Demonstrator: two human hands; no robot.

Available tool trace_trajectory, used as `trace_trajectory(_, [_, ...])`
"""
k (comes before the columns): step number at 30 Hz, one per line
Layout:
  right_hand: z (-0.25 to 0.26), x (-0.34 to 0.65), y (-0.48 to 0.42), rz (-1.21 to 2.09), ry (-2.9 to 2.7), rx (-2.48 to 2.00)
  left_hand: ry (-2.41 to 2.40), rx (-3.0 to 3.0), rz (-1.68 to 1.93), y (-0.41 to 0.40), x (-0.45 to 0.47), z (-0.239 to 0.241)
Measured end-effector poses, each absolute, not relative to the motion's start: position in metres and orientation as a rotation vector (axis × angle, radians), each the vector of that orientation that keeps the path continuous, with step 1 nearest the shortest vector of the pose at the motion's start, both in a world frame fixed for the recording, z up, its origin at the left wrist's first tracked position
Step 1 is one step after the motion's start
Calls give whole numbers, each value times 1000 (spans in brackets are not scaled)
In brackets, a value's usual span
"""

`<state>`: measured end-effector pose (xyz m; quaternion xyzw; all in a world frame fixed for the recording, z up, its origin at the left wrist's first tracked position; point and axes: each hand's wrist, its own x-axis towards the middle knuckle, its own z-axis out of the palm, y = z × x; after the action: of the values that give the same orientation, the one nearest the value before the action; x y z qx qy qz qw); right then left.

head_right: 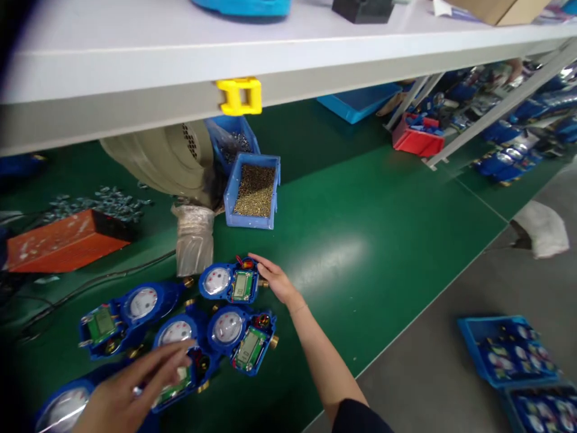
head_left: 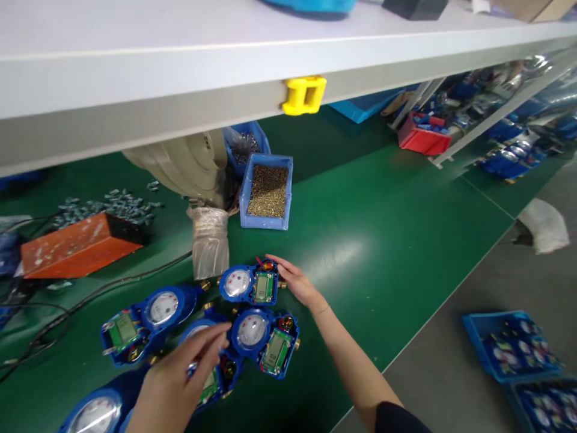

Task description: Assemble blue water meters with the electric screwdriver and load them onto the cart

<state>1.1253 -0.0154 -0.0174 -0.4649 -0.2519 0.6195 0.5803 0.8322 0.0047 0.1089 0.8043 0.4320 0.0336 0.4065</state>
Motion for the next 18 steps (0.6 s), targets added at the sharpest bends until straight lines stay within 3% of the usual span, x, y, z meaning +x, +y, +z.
trace_trajectory(4, [-21, 1124, -16, 1425, -576, -1094, 928, 2389, 324, 77, 916, 109])
trace_trajectory(9, [-24, 1123, -16, 1371, -581, -1113, 635, 2692, 93, 116, 977, 74])
trace_trajectory(18, [-27, 1120, -16, 1290, -556, -1256, 638, 2785, -111, 116, 994, 53])
